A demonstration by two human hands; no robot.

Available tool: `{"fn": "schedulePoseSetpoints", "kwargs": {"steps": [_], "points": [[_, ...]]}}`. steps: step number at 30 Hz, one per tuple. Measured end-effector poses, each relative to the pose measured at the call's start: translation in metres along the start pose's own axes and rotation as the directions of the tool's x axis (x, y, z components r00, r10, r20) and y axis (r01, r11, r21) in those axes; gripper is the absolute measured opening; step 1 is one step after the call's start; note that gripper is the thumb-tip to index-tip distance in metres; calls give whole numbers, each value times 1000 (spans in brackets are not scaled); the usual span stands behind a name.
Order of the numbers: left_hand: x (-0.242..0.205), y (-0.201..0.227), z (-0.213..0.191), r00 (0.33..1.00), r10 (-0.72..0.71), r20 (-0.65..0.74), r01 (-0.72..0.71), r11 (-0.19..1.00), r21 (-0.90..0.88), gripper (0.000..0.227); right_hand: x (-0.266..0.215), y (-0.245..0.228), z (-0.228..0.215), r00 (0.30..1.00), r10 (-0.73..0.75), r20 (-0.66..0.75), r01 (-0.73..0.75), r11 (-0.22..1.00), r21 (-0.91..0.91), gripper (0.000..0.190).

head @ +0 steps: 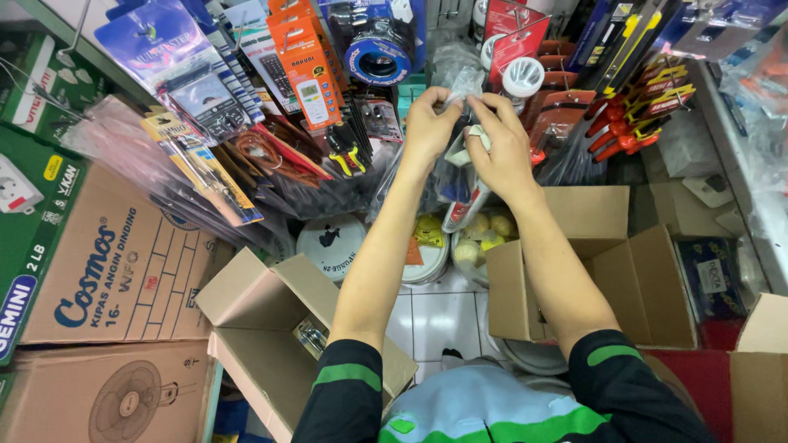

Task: The person picks up various items from shelves and puts them into cardboard boxes.

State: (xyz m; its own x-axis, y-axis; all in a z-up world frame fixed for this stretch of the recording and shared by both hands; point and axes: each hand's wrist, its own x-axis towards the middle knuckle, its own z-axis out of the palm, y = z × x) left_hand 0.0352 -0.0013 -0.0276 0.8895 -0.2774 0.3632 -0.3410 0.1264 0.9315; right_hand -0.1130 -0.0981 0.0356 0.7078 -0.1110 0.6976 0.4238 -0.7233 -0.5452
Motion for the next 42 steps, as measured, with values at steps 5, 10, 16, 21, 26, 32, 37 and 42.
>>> {"fn": "schedulePoseSetpoints", "kwargs": {"steps": [5, 10, 16, 21, 26, 32, 37, 42], "points": [[1, 2, -2, 999, -9, 44, 12, 998, -57, 11, 0, 1, 0, 1000, -1, -15, 2, 999, 33, 46], [1, 5, -3, 997, -12, 72, 14, 999, -35, 9, 0, -1, -1, 1000, 12, -4, -11, 1000, 24, 48], [5, -4, -1, 999, -29, 42, 33, 994, -105, 9, 1, -1, -2, 1000, -19, -8, 19, 1000, 0, 47], [6, -9, 5, 997, 65, -51, -64, 998, 28, 12, 0, -3, -2, 999, -46, -6, 46, 997, -66, 49], [1, -8, 6, 989, 119, -85, -110, 989, 103, 12, 1, -3, 1, 998, -57, 7, 58, 988, -141, 49], [-3, 7, -7, 999, 36, 38, -36, 999, 10, 13, -1, -2, -1, 1000, -13, -10, 13, 1000, 8, 46], [-5, 19, -10, 999, 12, 50, -16, 997, 81, 12, 2, 1, 0, 999, 46, 7, -47, 991, 125, 45], [3, 11, -13, 994, 10, 113, -3, 998, -67, 9, 2, 3, 0, 997, 78, 28, -82, 983, 167, 44]]}}
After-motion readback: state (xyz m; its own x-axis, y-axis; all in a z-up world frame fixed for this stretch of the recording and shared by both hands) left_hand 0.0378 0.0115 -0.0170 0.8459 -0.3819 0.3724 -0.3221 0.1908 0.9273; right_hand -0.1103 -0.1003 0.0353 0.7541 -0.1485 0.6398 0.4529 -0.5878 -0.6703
